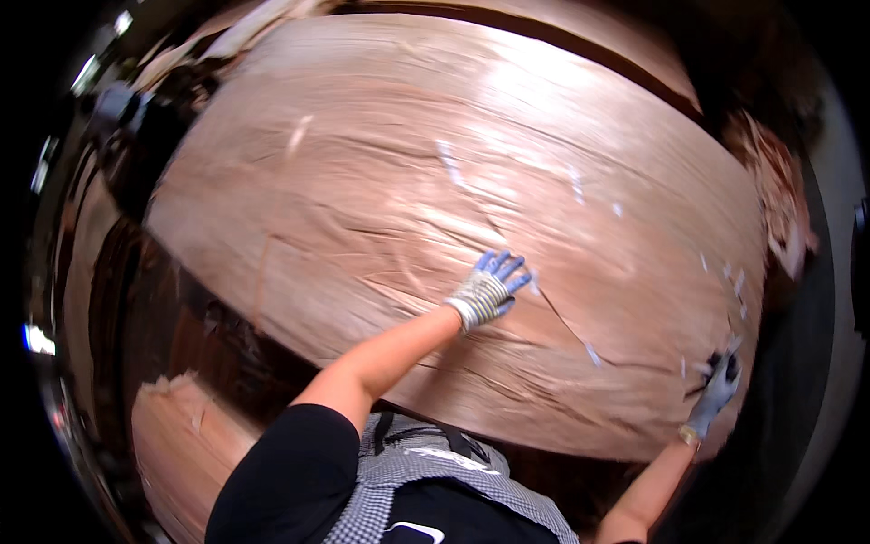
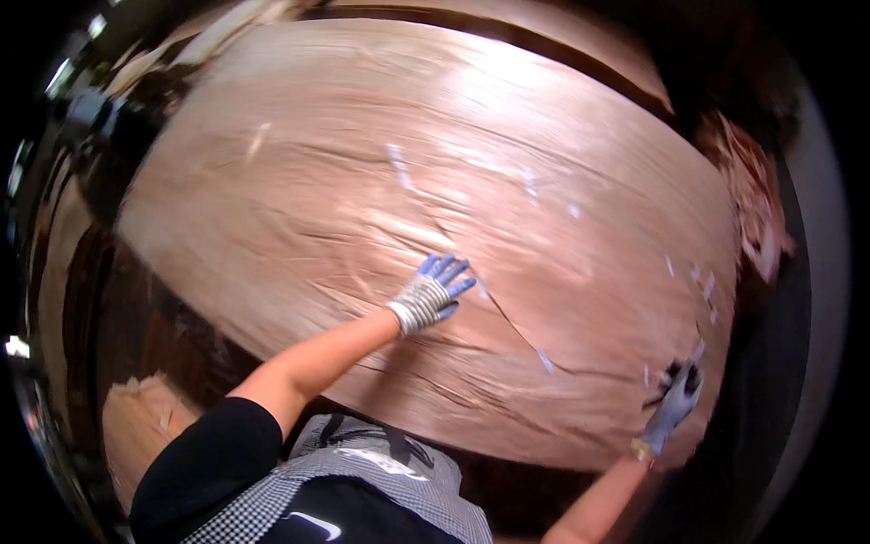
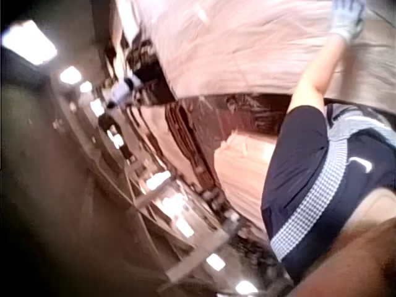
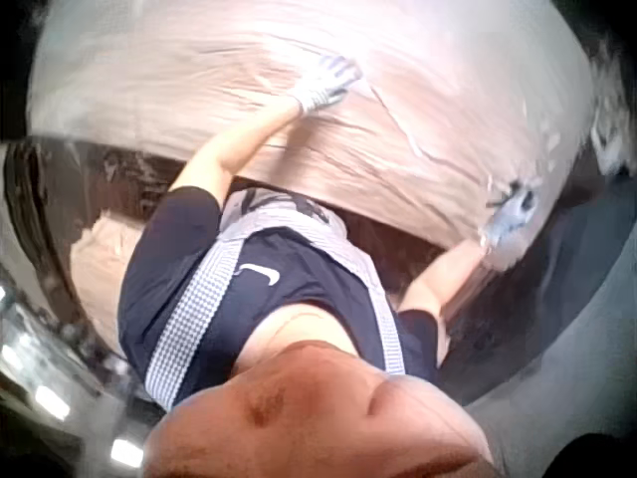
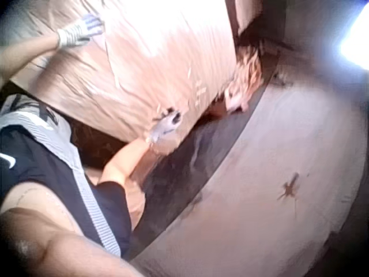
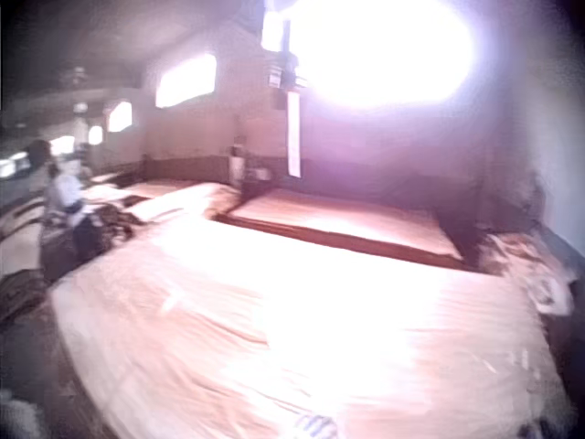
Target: The person prepares wood veneer sheets by cutting out damaged sections with a small blade, applying adhesive tape to the gaps, and measuring the resulting sheet with a flexible rule.
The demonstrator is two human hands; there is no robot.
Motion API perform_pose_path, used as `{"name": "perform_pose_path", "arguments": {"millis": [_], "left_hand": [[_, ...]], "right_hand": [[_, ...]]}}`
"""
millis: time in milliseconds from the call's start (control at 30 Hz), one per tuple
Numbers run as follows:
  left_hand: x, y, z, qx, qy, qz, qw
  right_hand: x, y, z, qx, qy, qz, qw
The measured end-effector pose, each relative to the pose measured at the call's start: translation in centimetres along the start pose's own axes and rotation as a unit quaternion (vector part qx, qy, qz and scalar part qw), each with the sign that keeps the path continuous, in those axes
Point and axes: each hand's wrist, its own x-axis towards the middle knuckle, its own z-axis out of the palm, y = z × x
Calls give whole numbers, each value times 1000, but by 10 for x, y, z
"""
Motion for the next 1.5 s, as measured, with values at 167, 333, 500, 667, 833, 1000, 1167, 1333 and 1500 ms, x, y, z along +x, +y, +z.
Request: {"name": "perform_pose_path", "arguments": {"millis": [167, 333, 500, 667, 833, 1000, 1167, 1333, 1500], "left_hand": [[-187, -157, -14, 70, 179, -395, 898], [-360, -233, -110, 52, 86, -632, 768], [-458, -275, -105, 141, 114, -428, 885], [-680, -315, -187, 163, 202, -634, 728], [-732, -273, -180, 190, 158, -780, 575], [-552, -267, -168, 86, 99, -375, 918], [-436, -323, -145, 32, 57, -246, 967], [-398, -366, -124, 56, -41, -190, 979], [-381, -364, -133, 24, -47, -163, 985]], "right_hand": [[-132, -5, 83, -118, -194, -84, 970], [-271, -51, 174, -91, -329, -34, 939], [-378, -128, 288, -118, -475, -28, 872], [-464, -169, 372, -40, -588, 63, 806], [-527, -177, 426, -90, -697, 115, 702], [-581, -185, 459, -10, -685, 211, 698], [-579, -155, 532, 54, -533, 225, 814], [-562, -82, 620, -6, -459, 216, 862], [-566, -35, 626, -65, -440, 186, 876]]}}
